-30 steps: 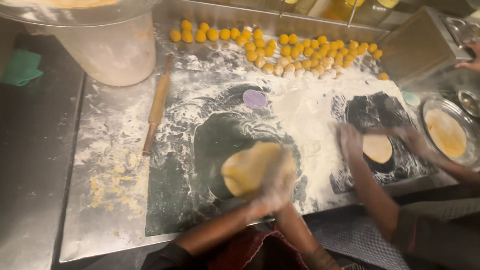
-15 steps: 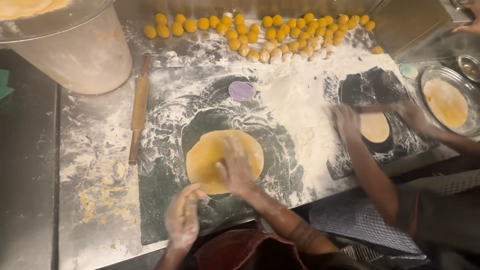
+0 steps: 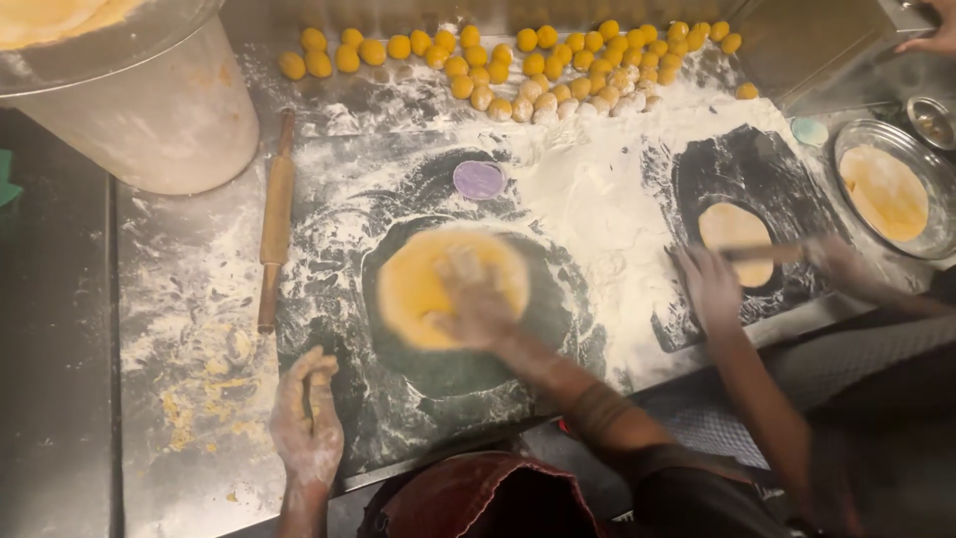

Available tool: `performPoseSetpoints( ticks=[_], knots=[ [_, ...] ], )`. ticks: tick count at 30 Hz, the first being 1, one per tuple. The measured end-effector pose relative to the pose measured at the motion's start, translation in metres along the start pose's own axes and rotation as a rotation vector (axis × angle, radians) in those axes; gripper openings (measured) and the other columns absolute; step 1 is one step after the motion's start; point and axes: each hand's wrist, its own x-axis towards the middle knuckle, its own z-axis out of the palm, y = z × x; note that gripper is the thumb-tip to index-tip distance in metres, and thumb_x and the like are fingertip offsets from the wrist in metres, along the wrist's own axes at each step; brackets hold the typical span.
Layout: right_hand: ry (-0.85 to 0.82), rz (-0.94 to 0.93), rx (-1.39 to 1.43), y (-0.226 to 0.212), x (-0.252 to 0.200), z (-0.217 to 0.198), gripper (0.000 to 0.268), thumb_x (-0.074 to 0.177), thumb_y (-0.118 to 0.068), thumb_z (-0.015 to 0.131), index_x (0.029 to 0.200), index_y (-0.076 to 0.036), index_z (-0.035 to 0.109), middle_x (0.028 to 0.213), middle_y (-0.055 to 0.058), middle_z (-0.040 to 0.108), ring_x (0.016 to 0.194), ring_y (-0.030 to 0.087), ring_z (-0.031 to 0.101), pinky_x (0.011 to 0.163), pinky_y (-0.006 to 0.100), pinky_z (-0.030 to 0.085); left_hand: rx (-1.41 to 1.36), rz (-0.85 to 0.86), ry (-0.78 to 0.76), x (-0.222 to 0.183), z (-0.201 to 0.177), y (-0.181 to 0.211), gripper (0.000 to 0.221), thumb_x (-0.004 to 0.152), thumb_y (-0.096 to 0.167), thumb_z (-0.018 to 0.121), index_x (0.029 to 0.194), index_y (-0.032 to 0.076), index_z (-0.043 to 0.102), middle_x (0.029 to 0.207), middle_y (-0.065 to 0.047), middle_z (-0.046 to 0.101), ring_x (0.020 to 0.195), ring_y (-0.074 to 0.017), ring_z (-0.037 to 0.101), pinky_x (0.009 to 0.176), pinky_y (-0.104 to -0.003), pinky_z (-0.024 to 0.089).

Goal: The person flattens yellow dough balls into round discs on a floured board using a wooden rolling pin, dusting each piece in flour and setting finished discs aside while another worker rolls dough alongside.

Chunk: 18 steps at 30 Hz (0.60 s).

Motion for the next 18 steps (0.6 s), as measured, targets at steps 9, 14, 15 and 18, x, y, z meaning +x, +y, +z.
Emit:
performPoseSetpoints(
  ticks=[9, 14, 15, 18],
  knots=[
    [0.095, -0.093, -0.046, 0.010, -0.050, 0.015, 0.094, 0.099, -0.063, 0.045, 0.160, 0.002, 0.014, 0.168, 0.028, 0.009, 0.157, 0.040, 0.003, 0.123, 0.058, 0.005, 0.256, 0.250, -0.197, -0.003, 0.048, -0.027, 0.031, 0.107, 0.021, 0.053, 0.129, 0.003, 0.066, 0.127, -0.020, 0.069, 0.120, -0.0328, 0.067, 0.105, -0.043, 0.054],
    [0.000, -0.098, 0.018, -0.022, -0.044, -0.009, 0.099, 0.096, -0.062, 0.049, 0.160, 0.004, 0.011, 0.168, 0.026, 0.007, 0.156, 0.039, 0.003, 0.122, 0.057, 0.004, 0.304, 0.328, -0.195, 0.017, 0.054, -0.005, 0.037, 0.104, 0.023, 0.055, 0.133, 0.003, 0.064, 0.135, -0.020, 0.066, 0.127, -0.0347, 0.062, 0.109, -0.049, 0.050],
    [-0.022, -0.107, 0.029, -0.026, -0.047, -0.006, 0.102, 0.094, -0.061, 0.052, 0.159, 0.005, 0.010, 0.167, 0.027, 0.006, 0.154, 0.040, 0.004, 0.120, 0.058, 0.003, 0.357, 0.320, -0.153, 0.019, 0.051, -0.007, 0.038, 0.104, 0.023, 0.056, 0.135, 0.002, 0.063, 0.136, -0.021, 0.065, 0.128, -0.0357, 0.060, 0.111, -0.051, 0.049],
    [0.058, -0.192, 0.033, -0.030, -0.047, -0.005, 0.096, 0.097, -0.059, 0.053, 0.158, 0.005, 0.015, 0.166, 0.027, 0.011, 0.155, 0.041, 0.007, 0.122, 0.058, 0.005, 0.607, -0.304, -0.256, 0.083, 0.024, 0.024, 0.031, 0.106, 0.023, 0.046, 0.126, 0.002, 0.057, 0.128, -0.017, 0.058, 0.120, -0.0312, 0.059, 0.100, -0.043, 0.052]
  ],
)
